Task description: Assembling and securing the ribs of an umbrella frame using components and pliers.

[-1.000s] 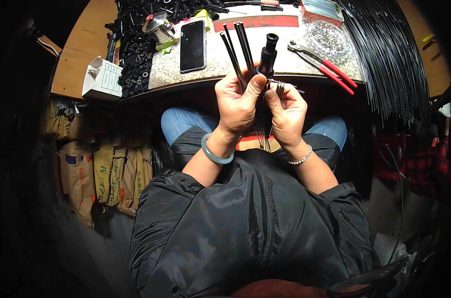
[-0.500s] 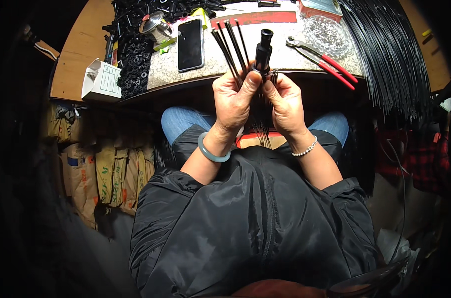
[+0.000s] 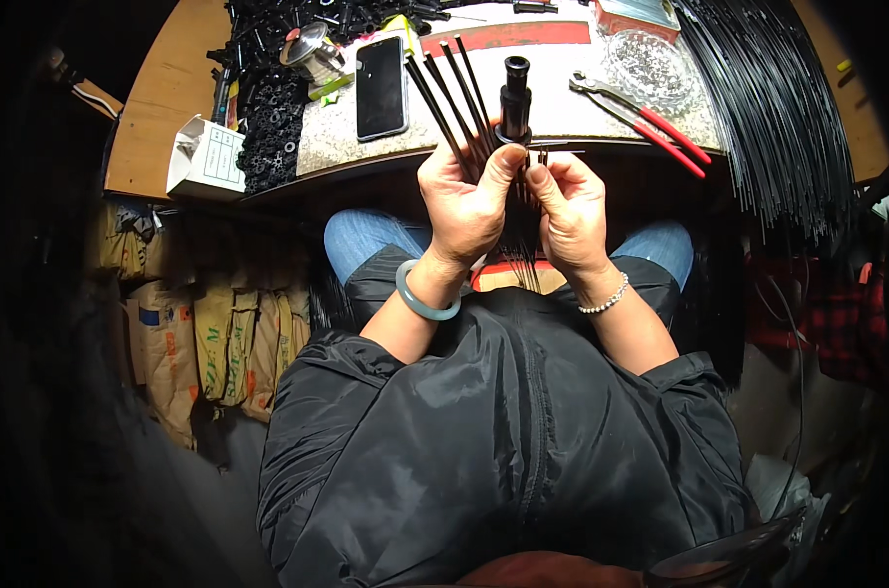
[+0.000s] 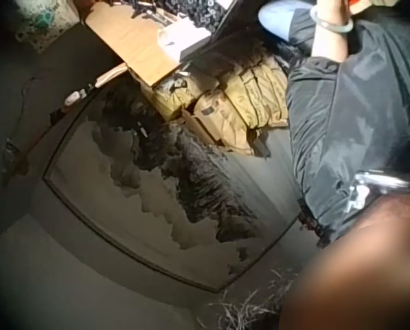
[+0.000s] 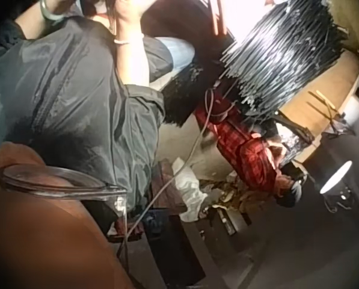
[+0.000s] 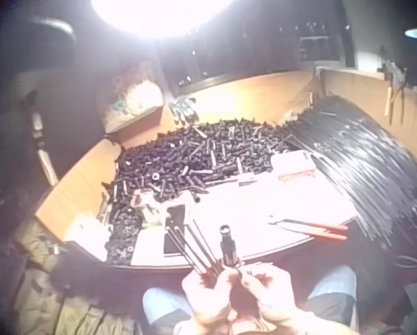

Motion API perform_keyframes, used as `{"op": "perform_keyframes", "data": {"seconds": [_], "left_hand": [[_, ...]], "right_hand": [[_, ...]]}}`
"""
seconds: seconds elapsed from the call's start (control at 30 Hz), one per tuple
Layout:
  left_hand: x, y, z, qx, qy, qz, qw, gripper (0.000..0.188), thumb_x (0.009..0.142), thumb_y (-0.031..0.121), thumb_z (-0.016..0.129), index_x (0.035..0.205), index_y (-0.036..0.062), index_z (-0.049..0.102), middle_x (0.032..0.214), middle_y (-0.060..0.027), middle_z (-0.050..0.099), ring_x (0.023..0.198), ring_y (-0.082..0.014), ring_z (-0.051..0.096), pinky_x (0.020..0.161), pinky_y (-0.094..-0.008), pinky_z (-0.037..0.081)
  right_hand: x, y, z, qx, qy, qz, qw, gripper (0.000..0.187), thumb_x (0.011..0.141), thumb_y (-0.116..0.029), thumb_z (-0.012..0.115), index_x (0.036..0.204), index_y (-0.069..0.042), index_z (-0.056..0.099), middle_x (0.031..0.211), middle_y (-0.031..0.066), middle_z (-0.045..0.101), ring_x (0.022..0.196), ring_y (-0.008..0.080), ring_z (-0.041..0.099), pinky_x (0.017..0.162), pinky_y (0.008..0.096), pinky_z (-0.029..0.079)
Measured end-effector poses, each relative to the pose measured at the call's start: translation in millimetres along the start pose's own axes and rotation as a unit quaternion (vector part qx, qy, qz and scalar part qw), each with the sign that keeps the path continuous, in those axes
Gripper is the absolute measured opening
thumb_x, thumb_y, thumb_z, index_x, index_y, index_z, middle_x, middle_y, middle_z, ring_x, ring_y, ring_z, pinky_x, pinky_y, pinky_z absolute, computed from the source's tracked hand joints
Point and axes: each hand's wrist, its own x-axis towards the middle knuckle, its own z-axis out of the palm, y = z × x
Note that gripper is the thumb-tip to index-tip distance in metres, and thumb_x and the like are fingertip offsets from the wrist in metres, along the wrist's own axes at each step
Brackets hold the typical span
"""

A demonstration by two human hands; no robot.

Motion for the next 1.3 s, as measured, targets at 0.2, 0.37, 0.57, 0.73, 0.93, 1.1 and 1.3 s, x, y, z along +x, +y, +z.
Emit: {"op": "perform_keyframes", "data": {"seconds": [0.2, 0.37, 0.57, 0.73, 0.93, 1.1, 1.3], "left_hand": [[-3, 0, 0, 0.01, -0.01, 0.011, 1.0, 0.026, 0.082, 0.008, 0.068, 0.103, -0.0038, 0.06, 0.084, -0.0032, 0.065, 0.075, -0.0062, 0.057, 0.068, -0.0201, 0.047], [-5, -2, 1, -0.007, -0.001, 0.009, 1.0, 0.027, 0.081, 0.007, 0.069, 0.104, -0.0037, 0.06, 0.086, -0.003, 0.065, 0.076, -0.0064, 0.057, 0.07, -0.0202, 0.046], [-5, -4, 4, -0.021, 0.009, 0.028, 0.999, 0.03, 0.083, 0.006, 0.066, 0.11, -0.0038, 0.057, 0.092, -0.0069, 0.065, 0.079, -0.0095, 0.059, 0.073, -0.0216, 0.047], [-5, 1, 2, -0.047, -0.009, 0.012, 0.999, 0.029, 0.085, 0.007, 0.065, 0.11, -0.0035, 0.057, 0.092, -0.0066, 0.065, 0.081, -0.0094, 0.059, 0.075, -0.0223, 0.047], [-3, -4, -7, -0.012, -0.056, -0.001, 0.998, 0.038, 0.086, 0.021, 0.064, 0.114, -0.0032, 0.055, 0.109, -0.0135, 0.061, 0.09, -0.0188, 0.062, 0.084, -0.031, 0.049], [-4, -2, 1, -0.124, -0.023, -0.015, 0.992, 0.029, 0.086, 0.013, 0.064, 0.109, -0.0032, 0.058, 0.095, -0.0094, 0.066, 0.084, -0.013, 0.061, 0.078, -0.0253, 0.048], [-6, -4, -1, -0.153, -0.031, -0.008, 0.988, 0.033, 0.086, 0.015, 0.064, 0.113, -0.003, 0.055, 0.097, -0.0109, 0.065, 0.087, -0.0149, 0.062, 0.079, -0.0262, 0.049]], "right_hand": [[5, 4, -11, -0.01, -0.044, 0.037, 0.998, 0.01, 0.088, -0.011, 0.061, 0.091, -0.002, 0.06, 0.087, 0.0004, 0.062, 0.078, 0.0056, 0.055, 0.073, 0.0193, 0.043], [7, -2, -6, -0.002, -0.069, 0.037, 0.997, 0.01, 0.087, -0.011, 0.062, 0.092, -0.002, 0.059, 0.088, 0.0011, 0.062, 0.08, 0.007, 0.056, 0.076, 0.0206, 0.044], [1, 5, -10, 0.069, -0.046, 0.053, 0.995, 0.011, 0.086, -0.008, 0.062, 0.095, -0.003, 0.057, 0.093, 0.0034, 0.061, 0.084, 0.0088, 0.057, 0.079, 0.023, 0.046], [5, 3, -14, 0.07, -0.077, 0.086, 0.991, 0.012, 0.088, -0.009, 0.06, 0.096, -0.002, 0.057, 0.095, 0.0042, 0.061, 0.087, 0.0092, 0.057, 0.082, 0.0233, 0.045], [9, -4, -3, 0.098, -0.066, 0.106, 0.987, 0.01, 0.088, -0.009, 0.06, 0.094, -0.003, 0.056, 0.097, 0.004, 0.06, 0.092, 0.0107, 0.056, 0.089, 0.0247, 0.043], [5, 5, -3, 0.134, -0.054, 0.075, 0.987, 0.009, 0.084, -0.009, 0.065, 0.089, -0.005, 0.059, 0.095, 0.0034, 0.061, 0.088, 0.0094, 0.056, 0.083, 0.023, 0.044], [8, 4, -2, 0.172, -0.054, 0.109, 0.977, 0.011, 0.084, -0.011, 0.066, 0.09, -0.003, 0.062, 0.097, 0.0033, 0.063, 0.088, 0.0077, 0.057, 0.084, 0.0212, 0.043]]}}
